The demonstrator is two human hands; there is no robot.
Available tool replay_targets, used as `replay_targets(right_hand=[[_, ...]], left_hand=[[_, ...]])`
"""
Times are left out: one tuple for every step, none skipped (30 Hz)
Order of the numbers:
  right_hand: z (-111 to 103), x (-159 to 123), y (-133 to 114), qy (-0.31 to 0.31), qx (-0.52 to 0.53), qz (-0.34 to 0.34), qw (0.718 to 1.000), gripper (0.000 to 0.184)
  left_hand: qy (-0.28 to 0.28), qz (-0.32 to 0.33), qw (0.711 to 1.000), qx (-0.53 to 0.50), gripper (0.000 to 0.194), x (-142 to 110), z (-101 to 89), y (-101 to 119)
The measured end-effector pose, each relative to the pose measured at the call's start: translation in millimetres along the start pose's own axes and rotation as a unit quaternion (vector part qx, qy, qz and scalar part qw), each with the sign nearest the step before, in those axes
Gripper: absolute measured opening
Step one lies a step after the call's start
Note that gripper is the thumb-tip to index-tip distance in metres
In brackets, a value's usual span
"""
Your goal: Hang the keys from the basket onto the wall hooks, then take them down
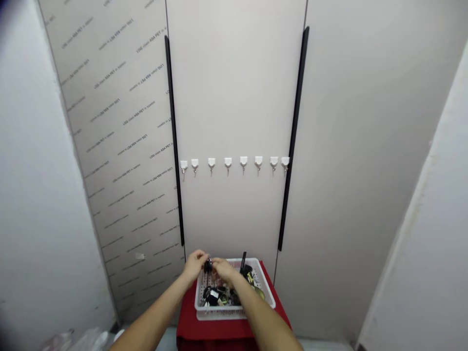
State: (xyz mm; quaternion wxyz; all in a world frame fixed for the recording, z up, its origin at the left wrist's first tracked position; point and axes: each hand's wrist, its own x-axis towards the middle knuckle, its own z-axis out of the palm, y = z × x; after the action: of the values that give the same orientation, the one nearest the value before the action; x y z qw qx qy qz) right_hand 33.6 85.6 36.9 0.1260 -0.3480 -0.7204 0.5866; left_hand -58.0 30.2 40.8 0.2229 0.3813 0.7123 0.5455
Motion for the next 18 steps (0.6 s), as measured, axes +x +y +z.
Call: replay_targets(right_hand=[[-2, -2, -7, -0.005, 0.046, -0.002, 0.999, 0.019], [-5, -3, -14, 0.004, 0.092, -0.013, 0.996, 0.018], [-7, -3, -22, 0.025, 0.135, -0.029, 0.990, 0.018], [-9, -3, -30, 0.049, 0.174, -0.049, 0.982, 0.018], [-11, -3, -38, 0.072, 0.204, -0.071, 0.974, 0.019], [-12, -2, -45, 0.091, 0.224, -0.095, 0.966, 0.019], [-13, -1, -52, 0.107, 0.231, -0.117, 0.960, 0.019], [-14, 0, -59, 0.119, 0.227, -0.139, 0.957, 0.019], [-15, 1, -66, 0.124, 0.217, -0.163, 0.954, 0.018], [-16, 2, -74, 0.127, 0.203, -0.188, 0.952, 0.018], [-16, 2, -83, 0.129, 0.187, -0.212, 0.950, 0.018], [-16, 3, -92, 0.132, 0.170, -0.237, 0.947, 0.019], [-16, 3, -103, 0.138, 0.152, -0.263, 0.943, 0.020], [-16, 4, -115, 0.145, 0.132, -0.288, 0.937, 0.020], [-16, 6, -128, 0.152, 0.113, -0.313, 0.931, 0.019], [-15, 7, -142, 0.157, 0.094, -0.335, 0.924, 0.017], [-14, 9, -156, 0.163, 0.079, -0.354, 0.918, 0.015], [-14, 11, -171, 0.171, 0.067, -0.369, 0.911, 0.014]], left_hand=[[0.000, -0.008, 0.998, -0.055, 0.014, 0, -2.9, 6], [-0.006, -0.012, 0.994, -0.109, 0.015, 0, -6.0, 13], [-0.015, -0.014, 0.987, -0.157, 0.016, 1, -9.1, 19], [-0.025, -0.015, 0.981, -0.194, 0.017, 1, -12.0, 26], [-0.033, -0.017, 0.975, -0.219, 0.018, 1, -14.6, 32], [-0.037, -0.020, 0.972, -0.232, 0.018, 1, -16.9, 37], [-0.039, -0.023, 0.970, -0.237, 0.017, 1, -18.9, 42], [-0.038, -0.024, 0.970, -0.238, 0.016, 1, -20.9, 47], [-0.036, -0.023, 0.971, -0.237, 0.015, 1, -23.1, 51], [-0.035, -0.019, 0.972, -0.232, 0.015, 1, -25.7, 55], [-0.035, -0.012, 0.974, -0.223, 0.017, 2, -28.9, 59], [-0.034, -0.001, 0.977, -0.209, 0.019, 3, -32.9, 65], [-0.032, 0.013, 0.981, -0.189, 0.019, 5, -37.6, 71], [-0.027, 0.032, 0.985, -0.167, 0.018, 8, -43.0, 79], [-0.018, 0.054, 0.987, -0.147, 0.017, 11, -49.1, 87], [-0.004, 0.076, 0.988, -0.133, 0.015, 16, -55.7, 97], [0.012, 0.098, 0.987, -0.125, 0.015, 20, -62.7, 108], [0.029, 0.116, 0.985, -0.122, 0.015, 26, -70.0, 119]])
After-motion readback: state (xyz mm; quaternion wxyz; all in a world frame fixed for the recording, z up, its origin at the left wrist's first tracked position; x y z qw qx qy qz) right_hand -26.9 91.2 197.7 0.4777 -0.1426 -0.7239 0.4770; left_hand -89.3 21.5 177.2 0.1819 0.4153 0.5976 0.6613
